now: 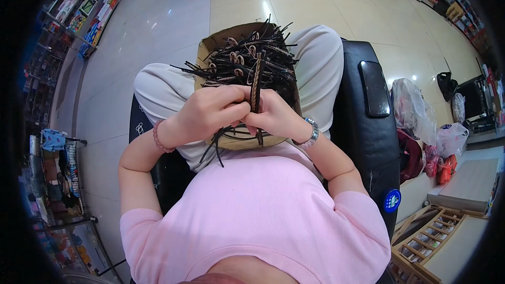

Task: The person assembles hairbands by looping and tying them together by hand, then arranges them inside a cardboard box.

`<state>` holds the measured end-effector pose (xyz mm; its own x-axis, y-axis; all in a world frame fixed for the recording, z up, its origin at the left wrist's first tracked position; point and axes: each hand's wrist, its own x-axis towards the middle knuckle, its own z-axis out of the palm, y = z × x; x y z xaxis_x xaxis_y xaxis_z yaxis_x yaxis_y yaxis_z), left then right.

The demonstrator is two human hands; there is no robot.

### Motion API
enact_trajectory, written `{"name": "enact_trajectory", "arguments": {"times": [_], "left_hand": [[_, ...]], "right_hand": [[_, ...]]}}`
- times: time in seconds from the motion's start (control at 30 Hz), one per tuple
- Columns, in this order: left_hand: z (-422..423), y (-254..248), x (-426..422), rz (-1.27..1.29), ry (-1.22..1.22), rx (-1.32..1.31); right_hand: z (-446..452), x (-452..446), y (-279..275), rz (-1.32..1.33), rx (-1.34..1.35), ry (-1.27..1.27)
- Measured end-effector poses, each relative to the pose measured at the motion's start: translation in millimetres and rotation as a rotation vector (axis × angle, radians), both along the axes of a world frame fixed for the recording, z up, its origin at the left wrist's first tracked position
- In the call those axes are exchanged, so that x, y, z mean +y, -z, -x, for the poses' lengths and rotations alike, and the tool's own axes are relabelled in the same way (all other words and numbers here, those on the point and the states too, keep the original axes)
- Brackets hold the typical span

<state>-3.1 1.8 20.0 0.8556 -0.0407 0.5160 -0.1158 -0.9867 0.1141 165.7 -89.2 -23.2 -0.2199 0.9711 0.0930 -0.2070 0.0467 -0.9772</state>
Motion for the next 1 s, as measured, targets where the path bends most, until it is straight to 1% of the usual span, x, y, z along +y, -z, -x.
{"name": "enact_trajectory", "arguments": {"times": [0.07,0.2,0.23,0.37,0.4,0.53,0.57,0.7,0.73,0.87,0.9,1.0], "left_hand": [[1,-3,0,0.037,0.006,0.019],[3,-13,5,0.202,0.053,0.112],[4,-12,7,0.202,0.053,0.112],[9,-6,16,0.665,0.100,0.183],[11,-5,16,0.665,0.098,0.183],[14,0,14,0.873,0.054,0.170],[13,2,14,0.873,0.056,0.170],[12,7,13,0.680,0.106,0.096],[12,5,11,0.680,0.105,0.096],[13,-9,-3,0.285,-0.058,0.121],[13,-9,-1,0.286,-0.060,0.120],[10,-9,16,0.781,0.007,0.263]], "right_hand": [[0,-1,-3,0.007,-0.009,0.004],[-3,-1,-3,0.025,0.002,-0.038],[-2,-2,-4,0.025,0.002,-0.038],[-1,-6,-8,0.076,0.029,0.020],[0,-6,-8,0.076,0.029,0.018],[3,-6,-5,0.011,-0.006,0.055],[3,-6,-4,0.011,-0.007,0.057],[0,-6,2,-0.017,-0.072,0.048],[0,-6,1,-0.018,-0.072,0.047],[-1,-7,-5,-0.111,-0.224,0.086],[-1,-7,-4,-0.111,-0.225,0.084],[0,-7,-5,-0.038,-0.095,0.103]]}}
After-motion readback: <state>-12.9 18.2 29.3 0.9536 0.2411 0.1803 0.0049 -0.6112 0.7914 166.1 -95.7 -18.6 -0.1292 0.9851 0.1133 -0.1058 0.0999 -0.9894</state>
